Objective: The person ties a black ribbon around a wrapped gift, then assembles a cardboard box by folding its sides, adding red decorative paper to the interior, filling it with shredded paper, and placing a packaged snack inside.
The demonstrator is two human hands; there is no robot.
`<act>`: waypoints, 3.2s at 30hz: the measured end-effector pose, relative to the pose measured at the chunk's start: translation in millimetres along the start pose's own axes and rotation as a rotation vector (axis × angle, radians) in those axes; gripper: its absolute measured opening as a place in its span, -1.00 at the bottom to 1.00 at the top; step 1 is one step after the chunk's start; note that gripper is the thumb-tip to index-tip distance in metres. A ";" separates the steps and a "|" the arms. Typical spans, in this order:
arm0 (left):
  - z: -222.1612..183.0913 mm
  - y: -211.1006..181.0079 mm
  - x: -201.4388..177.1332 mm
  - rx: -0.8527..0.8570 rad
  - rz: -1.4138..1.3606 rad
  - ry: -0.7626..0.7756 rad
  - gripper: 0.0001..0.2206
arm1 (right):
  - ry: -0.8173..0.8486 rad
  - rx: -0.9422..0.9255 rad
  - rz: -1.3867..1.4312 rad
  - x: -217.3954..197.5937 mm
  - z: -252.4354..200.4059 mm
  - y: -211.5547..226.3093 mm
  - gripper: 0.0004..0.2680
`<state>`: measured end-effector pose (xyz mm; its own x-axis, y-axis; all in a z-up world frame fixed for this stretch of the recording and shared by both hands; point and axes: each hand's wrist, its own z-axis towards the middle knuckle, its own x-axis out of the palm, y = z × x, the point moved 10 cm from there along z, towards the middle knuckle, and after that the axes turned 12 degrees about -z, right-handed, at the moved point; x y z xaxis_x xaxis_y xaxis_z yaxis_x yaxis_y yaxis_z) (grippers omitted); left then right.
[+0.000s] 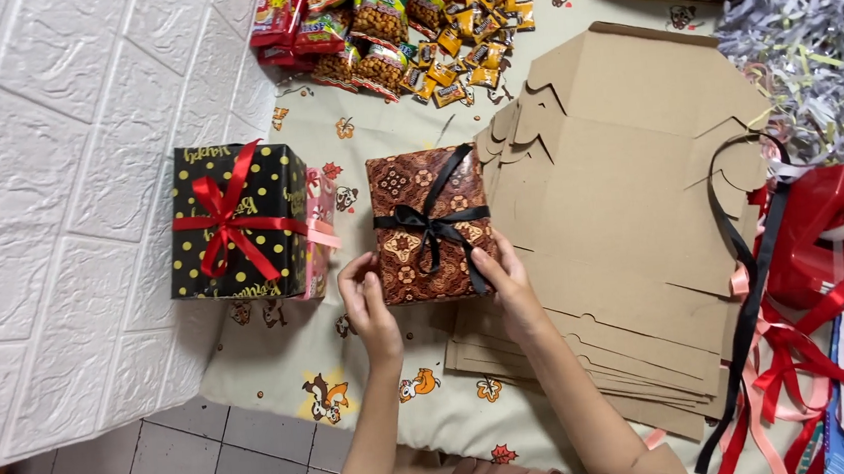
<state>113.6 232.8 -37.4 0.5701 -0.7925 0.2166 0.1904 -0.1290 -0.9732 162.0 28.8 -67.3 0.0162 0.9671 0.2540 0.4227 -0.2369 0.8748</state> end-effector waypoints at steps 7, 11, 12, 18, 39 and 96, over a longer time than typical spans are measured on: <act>-14.8 22.0 -69.3 -0.057 0.129 -0.160 -0.74 | 0.074 -0.026 -0.118 56.8 11.5 -28.9 -0.39; -10.9 25.4 -74.5 -0.055 0.127 -0.155 -0.75 | 0.027 -0.052 -0.210 69.6 5.5 -16.0 -0.39; -8.5 24.8 -70.8 -0.032 0.106 -0.115 -0.73 | 0.022 -0.075 -0.229 72.7 3.3 -10.2 -0.39; -7.7 44.2 -91.4 -0.094 0.155 -0.193 -0.71 | 0.160 -0.070 -0.455 75.3 14.0 -26.2 -0.36; -49.9 -51.7 -36.9 0.795 0.247 -0.109 -0.73 | 0.461 -0.316 -0.056 -3.7 -78.8 94.6 -0.77; -124.2 93.1 222.6 0.455 1.134 0.883 -0.53 | -0.260 -0.394 -1.119 -163.1 -80.0 27.3 -0.36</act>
<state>159.0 -29.7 -89.4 -0.0382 -0.4576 -0.8883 0.3100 0.8397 -0.4459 98.4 -142.8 -51.9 0.0190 0.6340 -0.7731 0.0158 0.7730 0.6342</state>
